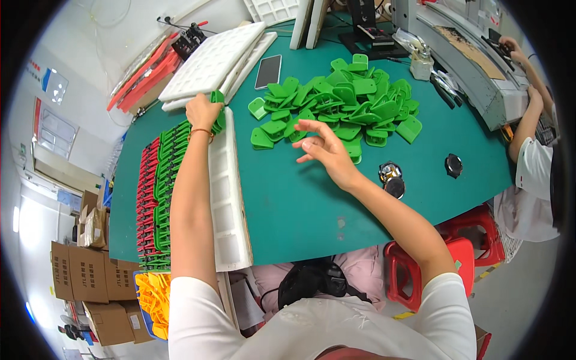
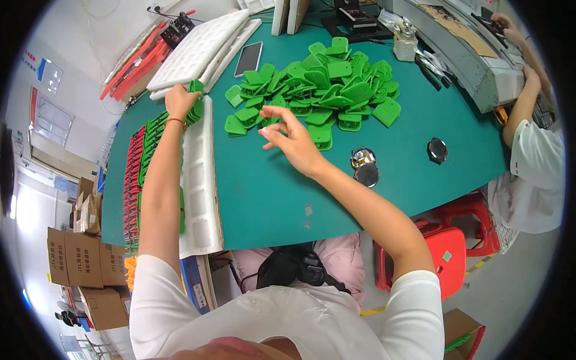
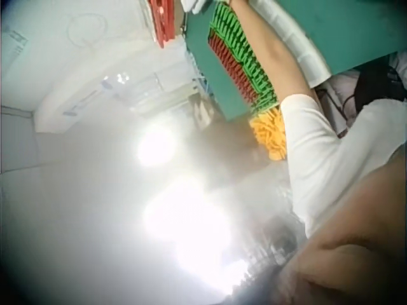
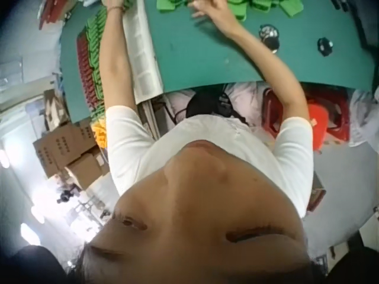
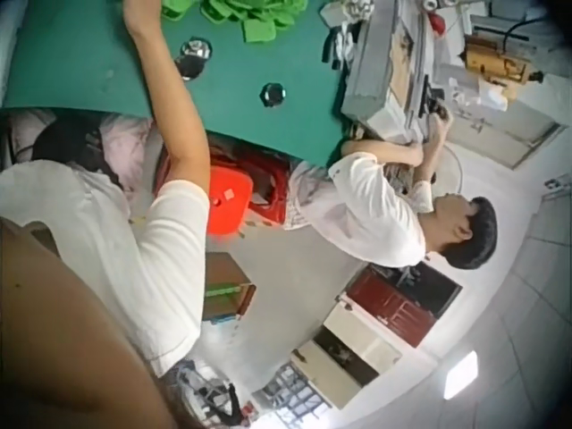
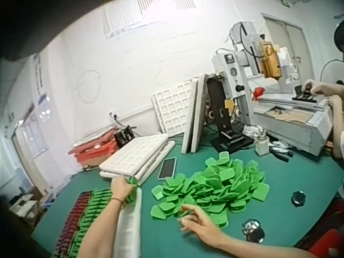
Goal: Assemble plastic covers onto electronic components and organize them into a tray.
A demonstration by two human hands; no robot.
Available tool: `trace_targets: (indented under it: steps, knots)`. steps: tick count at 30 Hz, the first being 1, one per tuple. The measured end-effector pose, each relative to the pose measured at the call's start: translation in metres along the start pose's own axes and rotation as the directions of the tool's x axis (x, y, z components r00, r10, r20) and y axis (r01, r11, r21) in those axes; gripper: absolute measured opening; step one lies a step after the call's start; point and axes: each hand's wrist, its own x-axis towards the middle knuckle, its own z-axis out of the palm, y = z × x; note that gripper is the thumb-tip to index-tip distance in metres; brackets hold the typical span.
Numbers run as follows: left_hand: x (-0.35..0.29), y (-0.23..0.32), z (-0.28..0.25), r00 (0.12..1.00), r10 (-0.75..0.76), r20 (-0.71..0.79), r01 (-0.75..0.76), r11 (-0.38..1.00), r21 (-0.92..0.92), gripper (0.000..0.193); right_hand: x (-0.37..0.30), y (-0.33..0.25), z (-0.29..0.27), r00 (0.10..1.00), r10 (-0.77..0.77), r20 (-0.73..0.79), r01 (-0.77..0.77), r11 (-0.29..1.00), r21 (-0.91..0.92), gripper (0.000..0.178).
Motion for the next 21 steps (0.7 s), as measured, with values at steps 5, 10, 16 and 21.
trace_targets:
  steps: [5,10,16,21]
  knots:
    - [0.006,-0.007,0.009,0.997,0.071,0.017,-0.073,0.990,0.120,0.036,0.002,0.005,0.005,1.000,0.023,0.020,-0.023,1.000,-0.006,0.044]
    - [0.004,0.013,0.006,0.964,0.241,-0.113,-0.206,0.945,0.256,0.043,0.000,0.007,0.001,0.999,0.009,0.052,-0.003,0.995,-0.098,0.043]
    - [-0.067,0.137,-0.053,0.551,0.685,-0.476,-0.829,0.515,-0.217,0.032,-0.004,0.016,0.016,0.975,-0.035,0.219,0.124,0.904,-0.409,0.019]
    - [-0.184,0.267,-0.080,0.035,0.928,-0.371,-0.832,-0.178,-0.525,0.024,-0.025,0.028,0.012,0.886,-0.137,0.443,0.376,0.771,-0.514,0.020]
